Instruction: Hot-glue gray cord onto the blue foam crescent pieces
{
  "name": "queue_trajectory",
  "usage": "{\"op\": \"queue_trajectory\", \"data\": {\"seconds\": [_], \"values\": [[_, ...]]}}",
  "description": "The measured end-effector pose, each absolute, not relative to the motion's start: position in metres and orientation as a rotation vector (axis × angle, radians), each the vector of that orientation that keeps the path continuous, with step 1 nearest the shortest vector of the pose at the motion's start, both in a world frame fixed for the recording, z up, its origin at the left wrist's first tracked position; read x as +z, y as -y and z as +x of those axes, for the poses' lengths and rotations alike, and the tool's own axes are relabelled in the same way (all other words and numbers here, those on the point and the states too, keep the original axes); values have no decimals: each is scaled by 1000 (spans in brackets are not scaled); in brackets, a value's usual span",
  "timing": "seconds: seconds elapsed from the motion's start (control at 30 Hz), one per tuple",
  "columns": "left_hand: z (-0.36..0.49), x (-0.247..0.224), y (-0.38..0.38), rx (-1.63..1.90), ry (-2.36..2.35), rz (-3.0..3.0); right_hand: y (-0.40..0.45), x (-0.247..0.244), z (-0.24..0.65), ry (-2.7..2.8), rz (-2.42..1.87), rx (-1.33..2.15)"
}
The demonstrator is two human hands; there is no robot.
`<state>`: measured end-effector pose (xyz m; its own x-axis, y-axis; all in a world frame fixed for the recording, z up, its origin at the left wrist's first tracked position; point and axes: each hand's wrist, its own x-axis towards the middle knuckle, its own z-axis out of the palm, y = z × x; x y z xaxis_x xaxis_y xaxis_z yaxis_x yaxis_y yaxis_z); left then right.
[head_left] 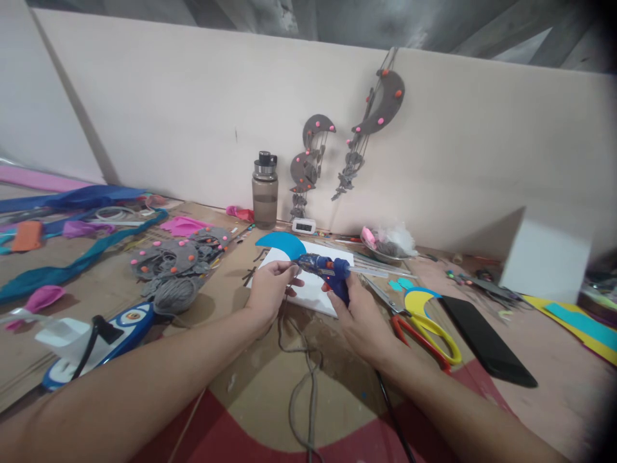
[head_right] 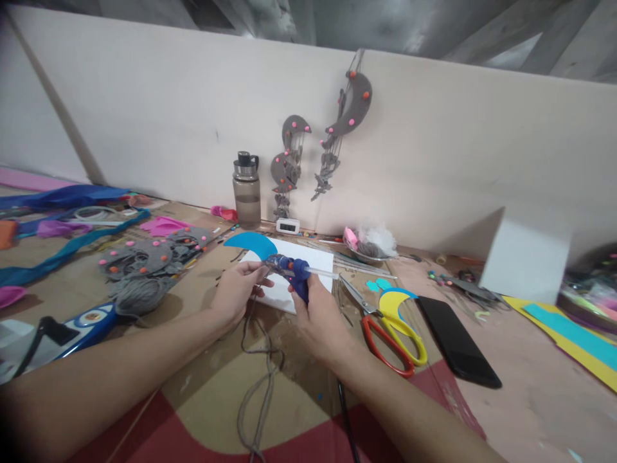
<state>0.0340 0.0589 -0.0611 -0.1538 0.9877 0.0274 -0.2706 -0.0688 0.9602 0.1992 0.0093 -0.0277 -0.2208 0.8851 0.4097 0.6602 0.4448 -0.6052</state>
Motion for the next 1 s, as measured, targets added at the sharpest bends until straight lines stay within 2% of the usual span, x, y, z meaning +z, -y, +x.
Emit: {"op": "queue_trajectory", "data": {"seconds": [1.0], "values": [[31,-61,-61,1551,-1029,905,-13,-29,203,1921,-1323,369]]}}
